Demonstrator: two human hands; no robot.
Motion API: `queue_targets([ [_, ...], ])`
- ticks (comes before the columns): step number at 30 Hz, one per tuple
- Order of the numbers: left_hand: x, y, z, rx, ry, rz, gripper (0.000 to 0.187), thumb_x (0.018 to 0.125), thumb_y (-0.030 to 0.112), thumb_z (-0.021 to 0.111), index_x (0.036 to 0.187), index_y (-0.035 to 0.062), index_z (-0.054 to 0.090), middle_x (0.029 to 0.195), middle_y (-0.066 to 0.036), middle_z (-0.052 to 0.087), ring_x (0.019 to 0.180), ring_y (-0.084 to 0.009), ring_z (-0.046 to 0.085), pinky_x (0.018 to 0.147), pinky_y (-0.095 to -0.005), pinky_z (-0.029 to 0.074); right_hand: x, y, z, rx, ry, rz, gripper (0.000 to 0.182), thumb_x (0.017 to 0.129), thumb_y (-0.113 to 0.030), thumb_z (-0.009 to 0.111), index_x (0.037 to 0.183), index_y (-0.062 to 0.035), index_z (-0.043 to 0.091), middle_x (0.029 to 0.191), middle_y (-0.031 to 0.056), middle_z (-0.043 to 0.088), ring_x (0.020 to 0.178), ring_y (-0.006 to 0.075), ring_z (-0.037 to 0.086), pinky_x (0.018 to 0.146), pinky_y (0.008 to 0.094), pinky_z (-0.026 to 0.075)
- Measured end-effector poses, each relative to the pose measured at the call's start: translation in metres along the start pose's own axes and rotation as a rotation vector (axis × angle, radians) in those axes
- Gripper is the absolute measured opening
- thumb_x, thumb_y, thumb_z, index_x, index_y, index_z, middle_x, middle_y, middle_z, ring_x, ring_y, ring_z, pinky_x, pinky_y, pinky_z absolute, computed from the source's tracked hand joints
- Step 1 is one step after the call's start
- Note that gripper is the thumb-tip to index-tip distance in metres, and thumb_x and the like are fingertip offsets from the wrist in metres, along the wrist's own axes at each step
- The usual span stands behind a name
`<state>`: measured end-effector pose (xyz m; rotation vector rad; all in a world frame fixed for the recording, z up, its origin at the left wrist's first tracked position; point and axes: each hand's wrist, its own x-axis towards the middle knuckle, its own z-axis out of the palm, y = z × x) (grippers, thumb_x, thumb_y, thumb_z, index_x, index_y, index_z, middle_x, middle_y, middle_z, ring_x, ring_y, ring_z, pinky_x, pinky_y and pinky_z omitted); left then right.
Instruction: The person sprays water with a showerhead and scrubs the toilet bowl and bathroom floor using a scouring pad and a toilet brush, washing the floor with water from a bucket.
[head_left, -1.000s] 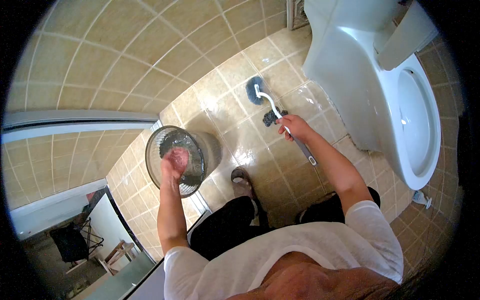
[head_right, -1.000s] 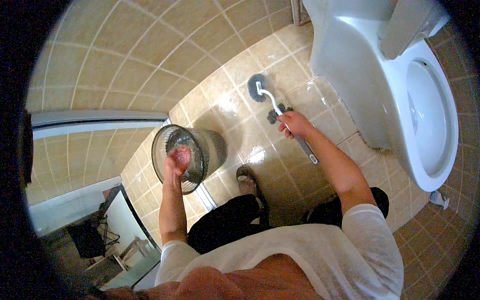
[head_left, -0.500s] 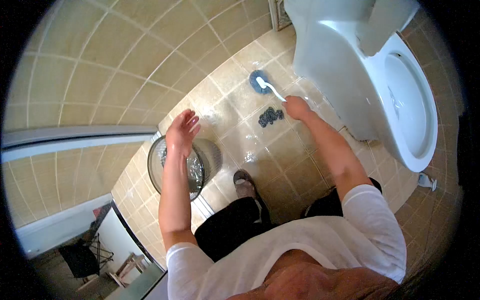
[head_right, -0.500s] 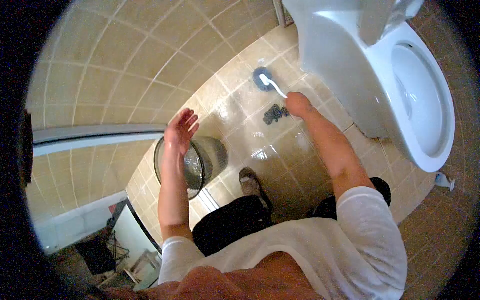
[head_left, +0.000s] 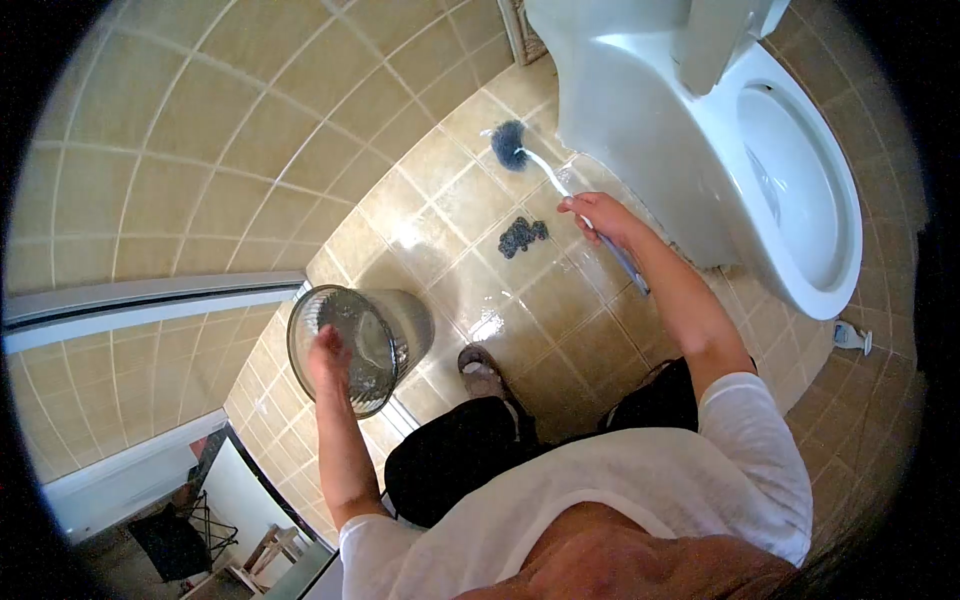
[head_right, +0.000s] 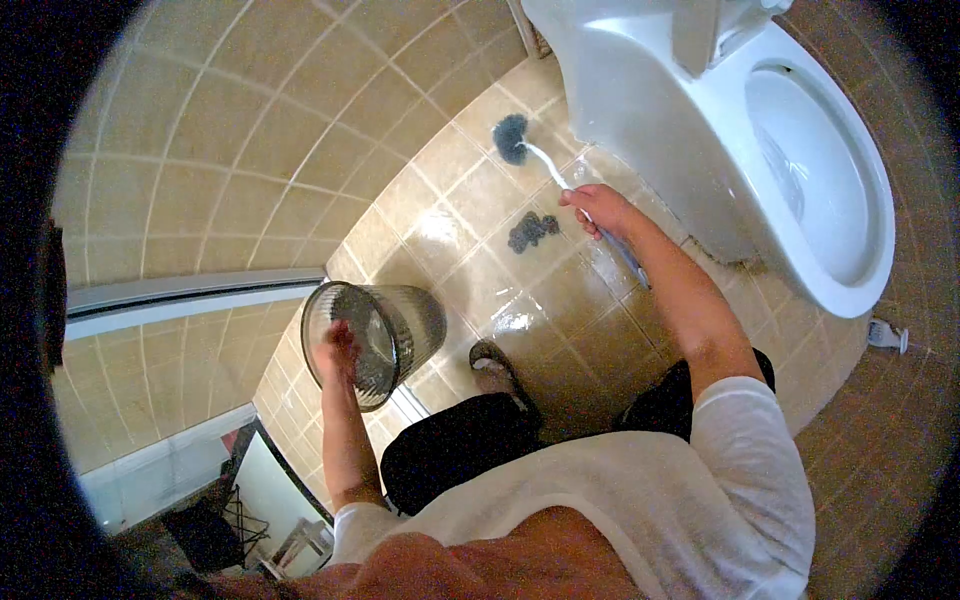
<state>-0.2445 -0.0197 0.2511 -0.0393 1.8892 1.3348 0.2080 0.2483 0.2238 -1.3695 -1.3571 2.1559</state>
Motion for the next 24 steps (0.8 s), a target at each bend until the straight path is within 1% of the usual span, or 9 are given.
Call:
queue_targets([
  [1, -0.015, -0.005, 0.012, 0.139, 0.185, -0.064, 0.015, 0.08, 0.022, 0.048, 0.085, 0.01, 0.056, 0.076, -0.005, 0.057, 0.07, -0.0196, 0.054, 0.064, -0.0315, 0.044, -0.005, -0.001, -0.001, 0.002, 0.008, -0.001, 0.034, 0.085, -0.034, 0.044, 0.095, -0.0037, 0.055, 0.054, -0.0005, 0.039, 0.038, 0.0086, 0.037, 0.035, 0.0234, 0.031],
  [5, -0.01, -0.021, 0.019, 0.107, 0.057, -0.315, 0.016, 0.08, 0.022, 0.048, 0.084, 0.0086, 0.055, 0.078, -0.007, 0.057, 0.072, -0.0225, 0.055, 0.065, -0.034, 0.046, -0.019, -0.007, 0.003, 0.104, -0.053, -0.022, 0.039, 0.087, -0.035, 0.041, 0.099, -0.0006, 0.054, 0.051, -0.0002, 0.037, 0.036, 0.0088, 0.035, 0.033, 0.0234, 0.03],
  [7, 0.048, -0.034, -0.02, -0.309, -0.357, -0.425, 0.017, 0.079, 0.021, 0.049, 0.086, 0.0065, 0.055, 0.085, -0.009, 0.058, 0.079, -0.0238, 0.055, 0.067, -0.0376, 0.048, -0.027, -0.01, 0.001, 0.144, -0.044, -0.018, 0.039, 0.087, -0.035, 0.04, 0.099, -0.0009, 0.054, 0.05, -0.001, 0.035, 0.035, 0.0087, 0.034, 0.033, 0.0233, 0.03],
  [8, 0.045, -0.022, -0.008, -0.3, -0.368, -0.427, 0.017, 0.079, 0.021, 0.049, 0.086, 0.0065, 0.055, 0.085, -0.009, 0.058, 0.079, -0.0238, 0.055, 0.067, -0.0376, 0.048, -0.032, -0.012, 0.001, 0.157, -0.07, 0.0, 0.039, 0.087, -0.035, 0.04, 0.098, -0.0014, 0.055, 0.05, -0.0014, 0.035, 0.035, 0.0086, 0.033, 0.033, 0.0234, 0.03],
  [10, 0.006, 0.026, 0.033, -0.652, -0.546, -0.217, 0.021, 0.079, 0.021, 0.048, 0.09, 0.0041, 0.055, 0.092, -0.011, 0.057, 0.087, -0.0224, 0.055, 0.073, -0.0336, 0.047, -0.038, -0.007, 0.003, 0.173, -0.103, 0.027, 0.039, 0.087, -0.036, 0.04, 0.098, -0.0019, 0.056, 0.05, -0.0018, 0.034, 0.034, 0.0086, 0.032, 0.033, 0.0234, 0.029],
  [12, -0.046, 0.07, 0.102, -0.44, -0.623, 0.019, 0.026, 0.08, 0.021, 0.05, 0.098, 0.0025, 0.053, 0.097, -0.014, 0.056, 0.092, -0.0273, 0.053, 0.08, -0.0389, 0.044, -0.037, -0.004, 0.009, 0.215, -0.131, 0.057, 0.039, 0.087, -0.037, 0.039, 0.095, -0.0031, 0.057, 0.05, -0.002, 0.034, 0.034, 0.0089, 0.031, 0.032, 0.0242, 0.028],
  [18, -0.112, 0.116, 0.209, -0.121, -0.945, 0.158, 0.046, 0.082, 0.03, 0.047, 0.119, 0.0025, 0.041, 0.121, -0.014, 0.043, 0.11, -0.0291, 0.042, 0.09, -0.0417, 0.035, -0.036, -0.011, 0.04, 0.139, -0.326, -0.04, 0.04, 0.083, -0.041, 0.044, 0.092, -0.0048, 0.058, 0.051, -0.0004, 0.039, 0.034, 0.0089, 0.035, 0.031, 0.026, 0.029],
  [22, -0.108, 0.105, 0.196, 0.135, -0.669, 0.241, 0.047, 0.083, 0.033, 0.047, 0.12, 0.0053, 0.04, 0.121, -0.01, 0.042, 0.111, -0.0254, 0.041, 0.091, -0.041, 0.034, -0.011, 0.012, 0.028, -0.879, 0.241, -0.359, 0.035, 0.082, -0.035, 0.046, 0.092, -0.0029, 0.055, 0.068, 0.0147, 0.056, 0.062, 0.0285, 0.055, 0.056, 0.0399, 0.043],
  [24, -0.097, 0.099, 0.178, 0.179, -0.598, 0.181, 0.046, 0.083, 0.033, 0.045, 0.119, 0.0054, 0.041, 0.121, -0.009, 0.043, 0.11, -0.0252, 0.042, 0.091, -0.0416, 0.034, -0.026, 0.002, 0.027, -0.902, 0.12, -0.221, 0.034, 0.082, -0.034, 0.046, 0.09, -0.0033, 0.055, 0.083, 0.0182, 0.058, 0.081, 0.0345, 0.055, 0.071, 0.0436, 0.042],
])
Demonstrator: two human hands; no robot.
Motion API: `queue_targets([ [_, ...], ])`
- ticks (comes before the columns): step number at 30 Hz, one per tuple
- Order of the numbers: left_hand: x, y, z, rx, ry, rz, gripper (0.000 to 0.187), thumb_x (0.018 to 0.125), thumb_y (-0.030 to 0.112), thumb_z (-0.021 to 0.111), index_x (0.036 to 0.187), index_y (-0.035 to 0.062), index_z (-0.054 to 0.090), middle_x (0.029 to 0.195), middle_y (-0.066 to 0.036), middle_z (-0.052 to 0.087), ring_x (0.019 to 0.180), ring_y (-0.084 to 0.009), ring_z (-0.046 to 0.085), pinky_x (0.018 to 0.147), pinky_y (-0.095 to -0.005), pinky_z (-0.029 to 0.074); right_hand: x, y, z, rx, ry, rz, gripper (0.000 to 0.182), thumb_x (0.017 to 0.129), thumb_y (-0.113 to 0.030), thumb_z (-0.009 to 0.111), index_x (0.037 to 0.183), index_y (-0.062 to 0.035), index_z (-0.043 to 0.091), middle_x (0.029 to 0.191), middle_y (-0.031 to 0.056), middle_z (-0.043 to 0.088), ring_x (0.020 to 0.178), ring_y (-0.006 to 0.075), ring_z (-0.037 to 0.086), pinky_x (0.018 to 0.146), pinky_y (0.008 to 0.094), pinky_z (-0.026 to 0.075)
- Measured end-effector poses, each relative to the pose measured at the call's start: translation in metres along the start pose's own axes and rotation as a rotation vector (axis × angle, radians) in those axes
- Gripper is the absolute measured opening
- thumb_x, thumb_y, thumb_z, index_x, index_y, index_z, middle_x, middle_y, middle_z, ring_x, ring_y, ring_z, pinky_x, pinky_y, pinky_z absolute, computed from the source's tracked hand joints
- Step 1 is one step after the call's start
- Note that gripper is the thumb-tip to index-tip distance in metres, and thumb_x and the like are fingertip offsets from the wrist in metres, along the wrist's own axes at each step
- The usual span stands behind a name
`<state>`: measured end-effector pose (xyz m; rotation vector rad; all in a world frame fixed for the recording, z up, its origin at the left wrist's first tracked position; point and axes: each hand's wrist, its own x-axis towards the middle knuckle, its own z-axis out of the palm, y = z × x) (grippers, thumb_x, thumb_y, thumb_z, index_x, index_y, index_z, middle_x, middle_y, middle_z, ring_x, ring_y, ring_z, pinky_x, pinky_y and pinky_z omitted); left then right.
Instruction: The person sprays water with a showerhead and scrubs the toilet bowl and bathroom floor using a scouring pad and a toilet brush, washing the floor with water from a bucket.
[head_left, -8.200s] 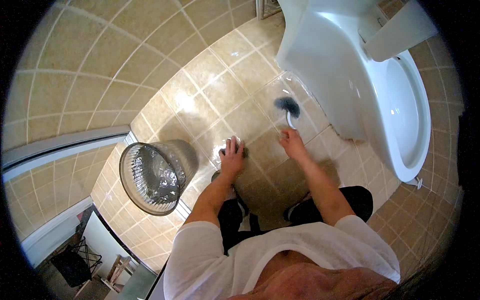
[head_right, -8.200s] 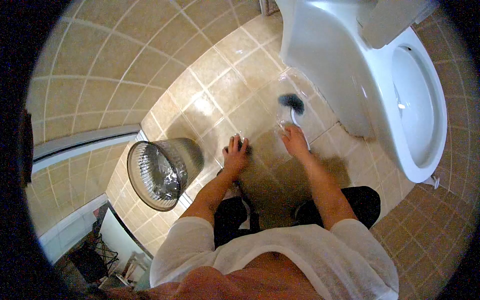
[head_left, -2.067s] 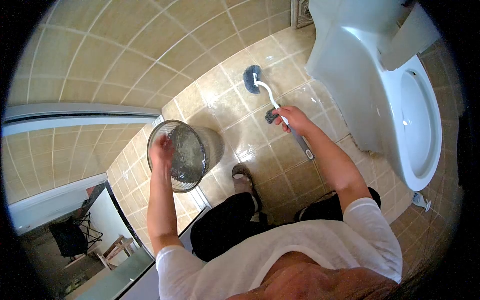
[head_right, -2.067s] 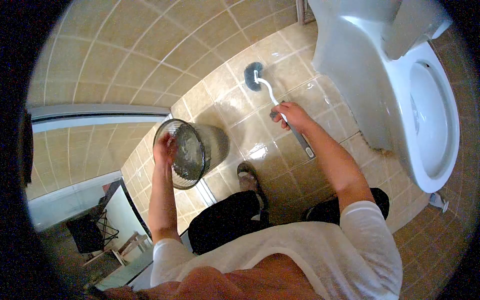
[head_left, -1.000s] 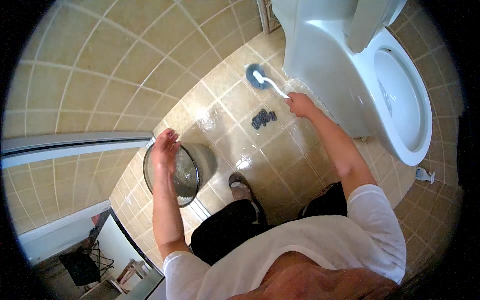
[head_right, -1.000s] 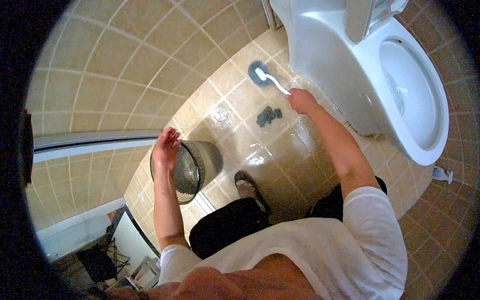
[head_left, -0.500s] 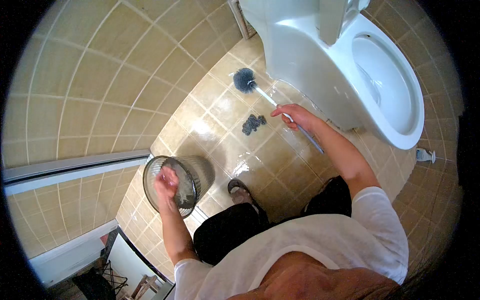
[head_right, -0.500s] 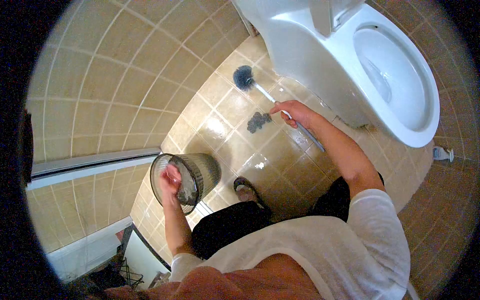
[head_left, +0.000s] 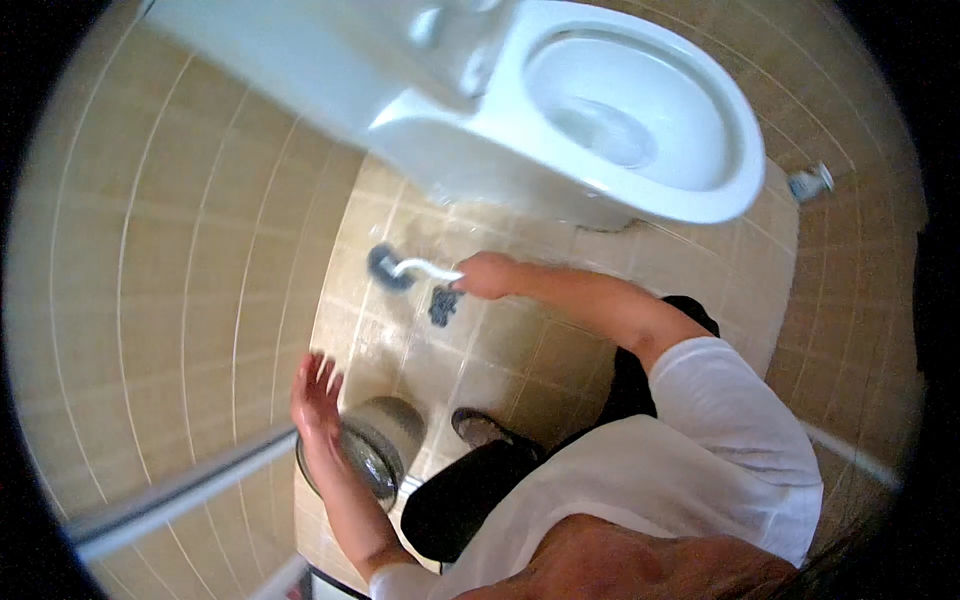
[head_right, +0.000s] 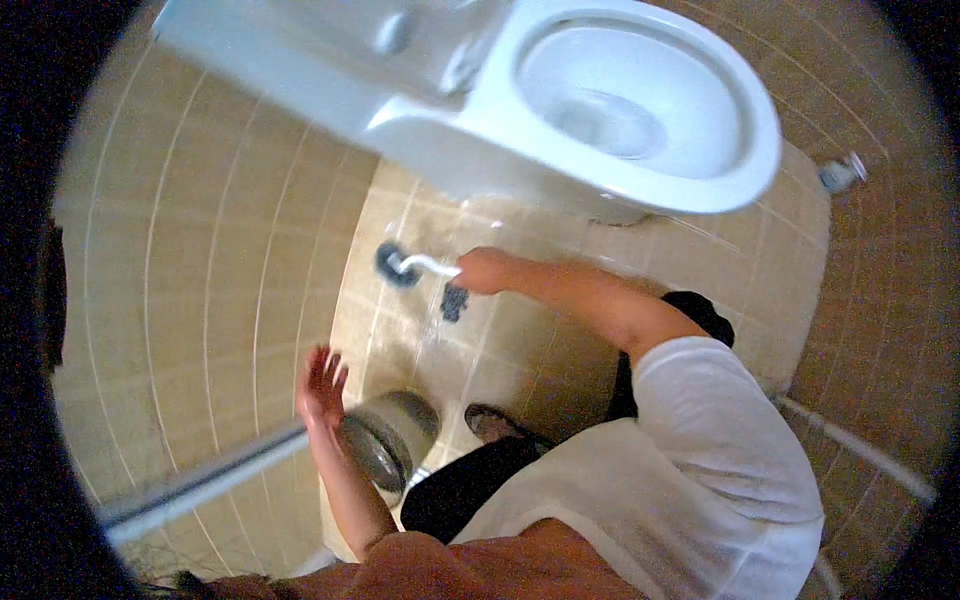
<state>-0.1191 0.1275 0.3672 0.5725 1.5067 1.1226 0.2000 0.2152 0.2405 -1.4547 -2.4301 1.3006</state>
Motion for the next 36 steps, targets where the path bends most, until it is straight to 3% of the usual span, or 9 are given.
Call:
queue_targets([
  [8, 0.009, 0.005, 0.023, 0.108, -0.098, -0.095, 0.043, 0.083, 0.033, 0.045, 0.116, 0.0061, 0.044, 0.118, -0.008, 0.045, 0.108, -0.024, 0.043, 0.089, -0.0396, 0.035, -0.051, -0.038, -0.066, -0.034, 0.152, -0.19, 0.022, 0.08, -0.025, 0.048, 0.089, -0.0061, 0.055, 0.078, 0.0127, 0.057, 0.074, 0.0306, 0.056, 0.064, 0.0433, 0.043],
  [14, 0.013, 0.001, 0.116, 0.327, -0.273, -0.073, 0.044, 0.079, 0.037, 0.052, 0.111, 0.0056, 0.048, 0.109, -0.009, 0.051, 0.1, -0.0247, 0.049, 0.081, -0.0384, 0.041, -0.095, 0.081, -0.069, -0.193, 0.072, -0.147, 0.02, 0.076, -0.024, 0.052, 0.087, -0.0076, 0.056, 0.082, 0.0139, 0.057, 0.077, 0.0312, 0.055, 0.065, 0.0434, 0.043],
  [16, 0.02, -0.013, 0.14, 0.454, -0.324, -0.093, 0.049, 0.077, 0.038, 0.053, 0.113, 0.0058, 0.046, 0.113, -0.009, 0.049, 0.103, -0.026, 0.047, 0.084, -0.0412, 0.039, -0.146, 0.122, -0.049, -0.019, 0.104, 0.013, 0.021, 0.076, -0.026, 0.053, 0.085, -0.0073, 0.056, 0.081, 0.0142, 0.057, 0.078, 0.0321, 0.054, 0.067, 0.0432, 0.042],
  [21, 0.046, -0.081, 0.157, 0.648, -0.363, -0.122, 0.035, 0.082, 0.026, 0.051, 0.11, 0.0062, 0.048, 0.109, -0.007, 0.051, 0.098, -0.0213, 0.049, 0.077, -0.0365, 0.042, -0.294, 0.182, 0.029, 0.106, 0.208, 0.334, 0.024, 0.076, -0.027, 0.056, 0.088, -0.0068, 0.057, 0.081, 0.0149, 0.058, 0.078, 0.0324, 0.055, 0.068, 0.0407, 0.042],
  [23, 0.064, -0.112, 0.144, 1.003, -0.433, -0.069, 0.036, 0.081, 0.021, 0.05, 0.112, 0.0018, 0.047, 0.107, -0.011, 0.052, 0.099, -0.0238, 0.048, 0.082, -0.0356, 0.039, -0.367, 0.165, 0.058, 0.334, 0.453, 0.684, 0.027, 0.075, -0.027, 0.057, 0.094, -0.0075, 0.058, 0.083, 0.0145, 0.058, 0.078, 0.032, 0.055, 0.068, 0.0409, 0.043],
  [26, 0.096, -0.134, 0.12, 1.442, -0.64, 0.121, 0.037, 0.081, 0.017, 0.049, 0.113, -0.0023, 0.046, 0.109, -0.014, 0.051, 0.101, -0.0253, 0.046, 0.087, -0.0339, 0.035, -0.455, 0.145, 0.108, 0.339, 0.495, 0.969, 0.028, 0.075, -0.027, 0.057, 0.096, -0.0082, 0.058, 0.082, 0.0142, 0.058, 0.077, 0.0313, 0.055, 0.068, 0.0413, 0.043],
  [28, 0.084, -0.128, 0.133, 1.277, -0.5, -0.146, 0.037, 0.08, 0.014, 0.05, 0.113, -0.0018, 0.045, 0.112, -0.014, 0.049, 0.103, -0.0237, 0.046, 0.087, -0.0331, 0.035, -0.5, 0.134, 0.126, 0.248, 0.23, 1.193, 0.025, 0.073, -0.023, 0.057, 0.093, -0.0079, 0.059, 0.081, 0.0145, 0.059, 0.076, 0.0315, 0.056, 0.067, 0.0415, 0.044],
  [32, 0.106, -0.13, 0.121, 1.212, -0.549, -0.124, 0.036, 0.081, 0.017, 0.049, 0.113, 0.0008, 0.045, 0.112, -0.012, 0.049, 0.103, -0.023, 0.044, 0.086, -0.0351, 0.034, -0.566, 0.117, 0.142, 0.14, 0.166, 1.339, 0.017, 0.066, -0.015, 0.059, 0.08, -0.0065, 0.062, 0.077, 0.0152, 0.059, 0.076, 0.0315, 0.057, 0.063, 0.042, 0.045],
  [36, 0.088, -0.12, 0.133, 1.196, -0.543, -0.182, 0.038, 0.081, 0.021, 0.05, 0.116, 0.0079, 0.044, 0.119, -0.007, 0.045, 0.109, -0.0238, 0.039, 0.086, -0.0422, 0.032, -0.62, 0.135, 0.171, -0.009, -0.134, 1.476, 0.014, 0.067, -0.011, 0.06, 0.079, -0.0043, 0.063, 0.08, 0.0154, 0.06, 0.078, 0.0294, 0.058, 0.062, 0.0397, 0.047],
])
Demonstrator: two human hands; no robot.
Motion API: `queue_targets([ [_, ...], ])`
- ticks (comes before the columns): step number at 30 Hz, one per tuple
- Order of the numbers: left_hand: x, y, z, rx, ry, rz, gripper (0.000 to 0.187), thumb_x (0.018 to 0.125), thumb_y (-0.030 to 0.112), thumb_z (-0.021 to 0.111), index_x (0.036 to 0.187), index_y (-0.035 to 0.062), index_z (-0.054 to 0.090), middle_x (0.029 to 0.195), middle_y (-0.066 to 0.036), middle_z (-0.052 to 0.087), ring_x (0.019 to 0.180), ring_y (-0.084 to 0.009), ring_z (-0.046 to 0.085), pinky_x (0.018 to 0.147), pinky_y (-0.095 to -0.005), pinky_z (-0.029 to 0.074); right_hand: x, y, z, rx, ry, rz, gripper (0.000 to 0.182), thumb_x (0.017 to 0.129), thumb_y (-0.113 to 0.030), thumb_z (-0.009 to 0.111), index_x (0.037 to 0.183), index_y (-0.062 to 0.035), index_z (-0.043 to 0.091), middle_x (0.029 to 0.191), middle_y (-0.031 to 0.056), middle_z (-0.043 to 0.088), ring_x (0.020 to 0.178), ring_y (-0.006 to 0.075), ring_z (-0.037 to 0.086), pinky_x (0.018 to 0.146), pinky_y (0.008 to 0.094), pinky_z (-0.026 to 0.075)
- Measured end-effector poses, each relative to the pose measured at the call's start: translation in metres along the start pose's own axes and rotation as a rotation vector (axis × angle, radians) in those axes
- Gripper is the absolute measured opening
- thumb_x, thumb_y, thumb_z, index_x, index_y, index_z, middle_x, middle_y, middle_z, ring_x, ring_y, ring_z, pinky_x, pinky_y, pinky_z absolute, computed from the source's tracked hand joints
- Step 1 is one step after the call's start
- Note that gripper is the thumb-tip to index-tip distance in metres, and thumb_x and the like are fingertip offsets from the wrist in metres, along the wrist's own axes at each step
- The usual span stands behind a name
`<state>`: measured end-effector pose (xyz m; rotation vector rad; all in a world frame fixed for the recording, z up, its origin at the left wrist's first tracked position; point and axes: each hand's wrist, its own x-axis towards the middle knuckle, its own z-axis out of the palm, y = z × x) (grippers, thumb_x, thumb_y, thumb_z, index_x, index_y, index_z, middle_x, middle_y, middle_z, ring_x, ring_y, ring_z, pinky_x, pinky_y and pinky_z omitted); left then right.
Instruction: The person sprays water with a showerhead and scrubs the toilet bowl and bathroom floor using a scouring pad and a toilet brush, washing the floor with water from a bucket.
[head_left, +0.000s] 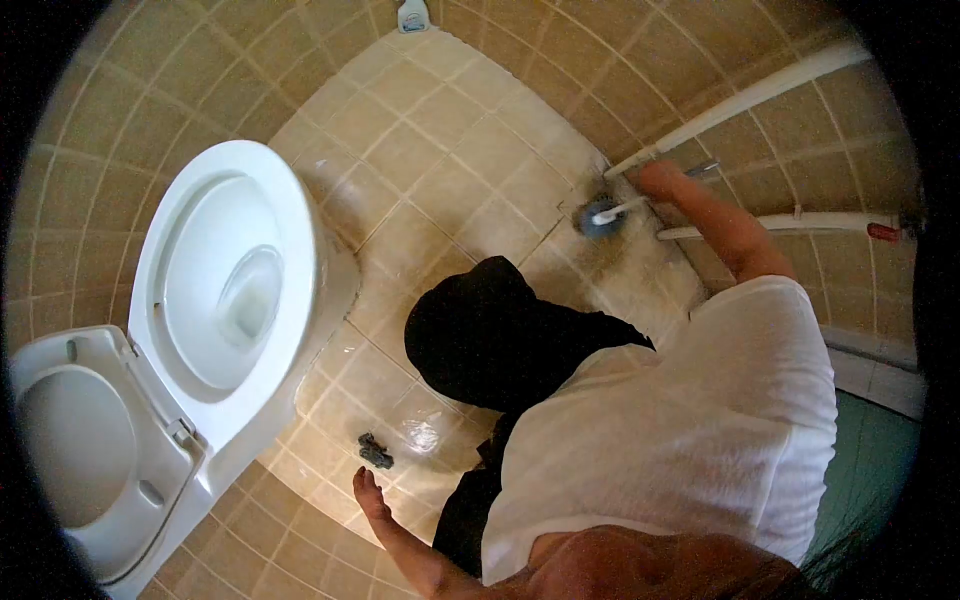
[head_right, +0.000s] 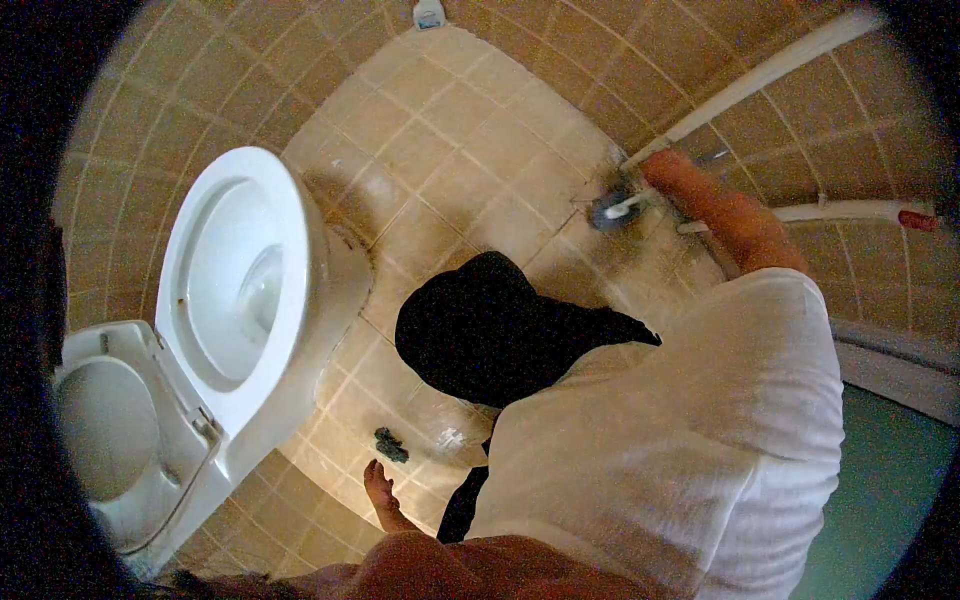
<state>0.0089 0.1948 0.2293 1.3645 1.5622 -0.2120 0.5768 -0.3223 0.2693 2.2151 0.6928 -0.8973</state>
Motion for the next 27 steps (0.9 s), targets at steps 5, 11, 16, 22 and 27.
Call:
queue_targets([
  [5, -0.015, -0.002, 0.0, -0.02, -0.013, -0.011, 0.039, 0.081, 0.024, 0.05, 0.116, 0.0095, 0.044, 0.123, -0.007, 0.042, 0.112, -0.0233, 0.037, 0.087, -0.0435, 0.031, -0.02, 0.017, 0.022, -0.129, -0.115, 0.208, 0.014, 0.074, -0.009, 0.056, 0.086, -0.0029, 0.063, 0.088, 0.0131, 0.061, 0.082, 0.0283, 0.058, 0.064, 0.0407, 0.048],
  [11, -0.024, 0.012, 0.007, 0.031, 0.036, -0.097, 0.039, 0.081, 0.021, 0.049, 0.117, 0.0056, 0.043, 0.119, -0.011, 0.045, 0.11, -0.0252, 0.04, 0.088, -0.0416, 0.033, -0.036, 0.001, 0.047, -0.034, -0.067, 0.206, 0.02, 0.076, -0.012, 0.056, 0.093, -0.0029, 0.058, 0.095, 0.014, 0.058, 0.088, 0.0286, 0.055, 0.069, 0.0406, 0.046],
  [16, -0.011, 0.014, 0.007, 0.295, 0.101, 0.197, 0.036, 0.079, 0.016, 0.05, 0.11, -0.0006, 0.049, 0.108, -0.018, 0.05, 0.1, -0.0281, 0.048, 0.086, -0.0321, 0.036, -0.02, 0.0, 0.064, -0.006, -0.057, 0.156, 0.026, 0.077, -0.015, 0.055, 0.1, -0.0029, 0.054, 0.1, 0.0148, 0.055, 0.092, 0.0288, 0.053, 0.074, 0.0404, 0.044],
  [22, -0.012, 0.062, 0.013, 0.199, 0.341, 0.389, 0.034, 0.078, 0.012, 0.052, 0.11, -0.0005, 0.049, 0.11, -0.017, 0.05, 0.104, -0.0271, 0.047, 0.087, -0.0327, 0.038, 0.008, -0.003, 0.04, -0.012, -0.137, 0.127, 0.033, 0.079, -0.018, 0.054, 0.107, -0.0029, 0.049, 0.107, 0.0157, 0.052, 0.097, 0.0291, 0.051, 0.079, 0.0402, 0.042],
  [27, -0.041, 0.131, 0.008, -0.063, 0.567, 0.627, 0.026, 0.08, 0.005, 0.048, 0.105, -0.0005, 0.051, 0.108, -0.013, 0.052, 0.101, -0.0223, 0.049, 0.084, -0.031, 0.039, 0.043, -0.023, -0.025, 0.176, -0.037, 0.039, 0.039, 0.08, -0.021, 0.054, 0.114, -0.003, 0.045, 0.112, 0.0165, 0.049, 0.102, 0.0293, 0.049, 0.083, 0.04, 0.04],
])
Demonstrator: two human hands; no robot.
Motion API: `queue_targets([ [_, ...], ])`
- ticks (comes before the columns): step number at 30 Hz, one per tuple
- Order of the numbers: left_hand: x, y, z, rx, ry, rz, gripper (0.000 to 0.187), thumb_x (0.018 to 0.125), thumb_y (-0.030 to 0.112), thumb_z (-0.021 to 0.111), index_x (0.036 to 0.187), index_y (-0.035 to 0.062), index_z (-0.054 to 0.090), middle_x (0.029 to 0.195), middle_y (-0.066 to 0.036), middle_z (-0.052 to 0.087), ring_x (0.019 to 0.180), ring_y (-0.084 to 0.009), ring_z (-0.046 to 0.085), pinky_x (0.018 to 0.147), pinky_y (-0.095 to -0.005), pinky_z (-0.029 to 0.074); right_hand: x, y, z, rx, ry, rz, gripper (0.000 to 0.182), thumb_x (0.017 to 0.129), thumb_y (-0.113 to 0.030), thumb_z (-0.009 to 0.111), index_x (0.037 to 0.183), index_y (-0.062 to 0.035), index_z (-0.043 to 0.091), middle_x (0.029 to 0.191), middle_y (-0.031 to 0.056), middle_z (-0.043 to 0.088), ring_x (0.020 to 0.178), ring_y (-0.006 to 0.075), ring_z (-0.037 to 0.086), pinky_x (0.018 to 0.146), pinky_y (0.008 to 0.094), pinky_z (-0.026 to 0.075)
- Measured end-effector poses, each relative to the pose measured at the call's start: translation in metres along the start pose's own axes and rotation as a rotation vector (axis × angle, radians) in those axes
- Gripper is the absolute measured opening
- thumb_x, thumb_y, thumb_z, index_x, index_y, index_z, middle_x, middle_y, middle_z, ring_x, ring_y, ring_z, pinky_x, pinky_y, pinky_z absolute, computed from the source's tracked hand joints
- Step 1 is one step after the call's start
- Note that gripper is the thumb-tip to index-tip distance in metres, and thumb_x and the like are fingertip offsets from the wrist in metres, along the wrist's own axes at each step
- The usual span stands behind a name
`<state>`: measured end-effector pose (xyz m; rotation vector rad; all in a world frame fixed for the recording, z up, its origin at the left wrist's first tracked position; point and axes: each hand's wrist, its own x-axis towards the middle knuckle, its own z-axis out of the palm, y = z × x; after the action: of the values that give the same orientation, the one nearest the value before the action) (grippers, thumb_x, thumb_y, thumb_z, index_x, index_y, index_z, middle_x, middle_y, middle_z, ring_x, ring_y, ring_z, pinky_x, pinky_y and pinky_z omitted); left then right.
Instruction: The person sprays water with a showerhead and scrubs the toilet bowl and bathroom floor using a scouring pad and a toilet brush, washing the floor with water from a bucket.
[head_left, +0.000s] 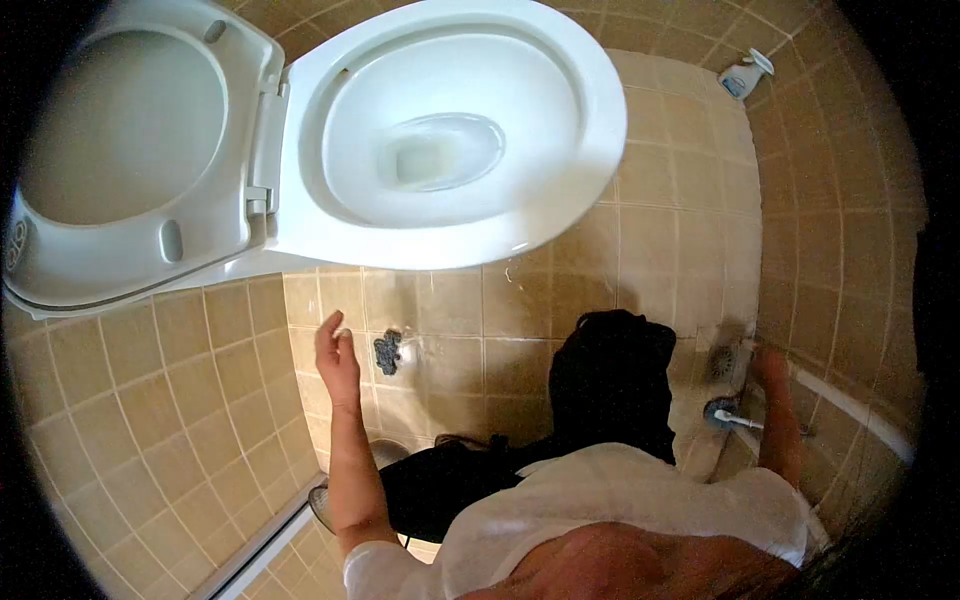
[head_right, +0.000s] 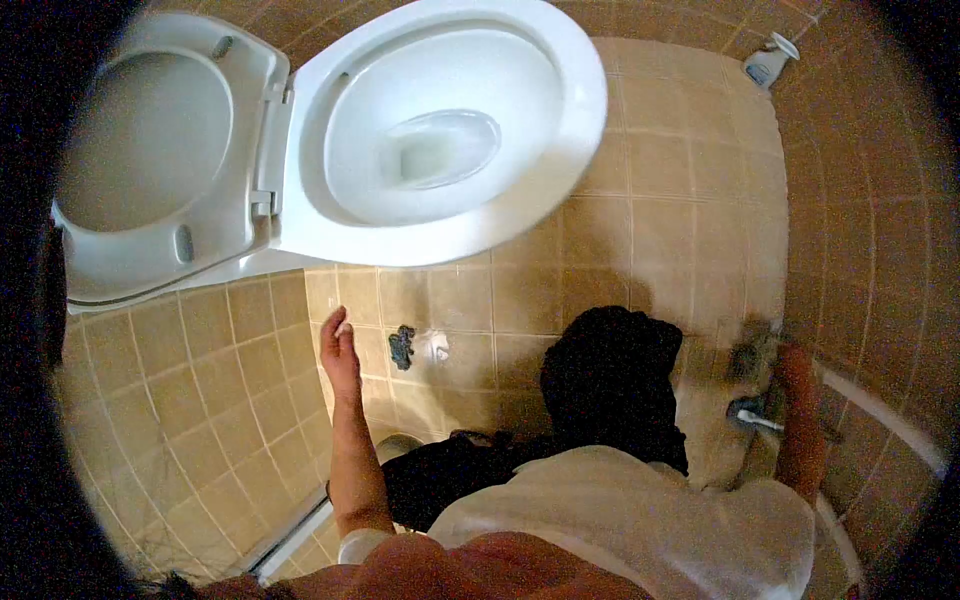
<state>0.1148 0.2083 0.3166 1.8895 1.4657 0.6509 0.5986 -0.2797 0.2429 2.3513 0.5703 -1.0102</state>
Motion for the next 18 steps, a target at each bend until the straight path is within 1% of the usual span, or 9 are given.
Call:
queue_targets([
  [2, 0.011, 0.024, -0.003, 0.002, 0.074, 0.037, 0.024, 0.08, 0.006, 0.048, 0.103, -0.0005, 0.051, 0.107, -0.013, 0.053, 0.099, -0.0224, 0.049, 0.084, -0.0315, 0.039, 0.022, -0.021, -0.036, 0.282, 0.215, -0.183, 0.039, 0.082, -0.02, 0.05, 0.118, -0.0061, 0.043, 0.118, 0.0161, 0.045, 0.104, 0.0303, 0.047, 0.084, 0.0397, 0.04],
  [3, 0.017, 0.035, -0.006, 0.068, 0.139, 0.188, 0.023, 0.08, 0.007, 0.047, 0.101, -0.0003, 0.052, 0.105, -0.013, 0.053, 0.098, -0.0235, 0.05, 0.084, -0.0326, 0.039, 0.033, -0.033, -0.056, 0.438, 0.333, -0.323, 0.037, 0.084, -0.018, 0.046, 0.12, -0.0092, 0.042, 0.123, 0.0156, 0.04, 0.106, 0.0312, 0.046, 0.083, 0.0395, 0.041],
  [5, 0.032, 0.064, -0.011, 0.144, 0.203, 0.329, 0.022, 0.08, 0.008, 0.047, 0.099, -0.0002, 0.053, 0.103, -0.013, 0.054, 0.096, -0.0246, 0.05, 0.084, -0.0338, 0.038, 0.009, -0.093, -0.137, 0.686, 0.598, -0.461, 0.041, 0.081, -0.016, 0.051, 0.12, -0.0088, 0.041, 0.123, 0.014, 0.042, 0.107, 0.0287, 0.045, 0.085, 0.0376, 0.04],
  [7, 0.05, 0.096, -0.012, 0.278, 0.215, 0.627, 0.02, 0.08, 0.008, 0.045, 0.097, 0.0004, 0.053, 0.101, -0.014, 0.054, 0.095, -0.0279, 0.05, 0.084, -0.0366, 0.038, -0.025, -0.147, -0.214, 0.645, 0.899, -0.7, 0.044, 0.079, -0.013, 0.053, 0.121, -0.0097, 0.041, 0.123, 0.0128, 0.041, 0.11, 0.0264, 0.042, 0.088, 0.0356, 0.037],
  [9, 0.08, 0.121, -0.007, 0.311, 0.117, 0.793, 0.022, 0.079, 0.007, 0.044, 0.097, 0.0009, 0.053, 0.101, -0.015, 0.053, 0.096, -0.0296, 0.049, 0.084, -0.0386, 0.037, -0.057, -0.2, -0.277, 0.628, 1.012, -0.977, 0.047, 0.077, -0.012, 0.054, 0.122, -0.01, 0.04, 0.124, 0.0126, 0.04, 0.112, 0.0263, 0.04, 0.092, 0.036, 0.034],
  [11, 0.109, 0.122, 0.005, 0.37, 0.069, 0.877, 0.025, 0.078, 0.01, 0.044, 0.1, 0.002, 0.053, 0.104, -0.015, 0.052, 0.098, -0.0312, 0.047, 0.086, -0.0396, 0.035, -0.081, -0.261, -0.329, 0.384, 1.027, -1.252, 0.049, 0.077, -0.015, 0.054, 0.123, -0.0103, 0.039, 0.127, 0.0131, 0.037, 0.114, 0.0274, 0.037, 0.096, 0.0367, 0.031],
  [13, 0.122, 0.125, 0.024, 0.338, 0.062, 0.73, 0.028, 0.076, 0.011, 0.046, 0.102, 0.004, 0.053, 0.104, -0.015, 0.052, 0.099, -0.0314, 0.047, 0.086, -0.039, 0.035, -0.082, -0.331, -0.353, 0.247, 0.803, -1.506, 0.05, 0.079, -0.022, 0.052, 0.124, -0.0076, 0.036, 0.13, 0.0126, 0.031, 0.117, 0.028, 0.033, 0.098, 0.0373, 0.027],
  [17, 0.129, 0.121, 0.027, 0.406, 0.079, 0.782, 0.03, 0.071, 0.013, 0.048, 0.099, 0.0055, 0.056, 0.104, -0.013, 0.053, 0.098, -0.0311, 0.048, 0.085, -0.0389, 0.036, -0.025, -0.455, -0.338, -0.353, 0.65, -1.556, 0.052, 0.085, -0.03, 0.042, 0.126, -0.0013, 0.029, 0.133, 0.0166, 0.023, 0.118, 0.0283, 0.031, 0.099, 0.0356, 0.026],
  [18, 0.129, 0.121, 0.027, 0.389, 0.08, 0.773, 0.029, 0.069, 0.014, 0.05, 0.096, 0.0055, 0.057, 0.103, -0.013, 0.054, 0.098, -0.0311, 0.049, 0.084, -0.0392, 0.037, -0.005, -0.477, -0.327, -0.418, 0.661, -1.635, 0.049, 0.085, -0.028, 0.041, 0.124, -0.0007, 0.032, 0.13, 0.0181, 0.028, 0.116, 0.0289, 0.033, 0.097, 0.0359, 0.028],
])
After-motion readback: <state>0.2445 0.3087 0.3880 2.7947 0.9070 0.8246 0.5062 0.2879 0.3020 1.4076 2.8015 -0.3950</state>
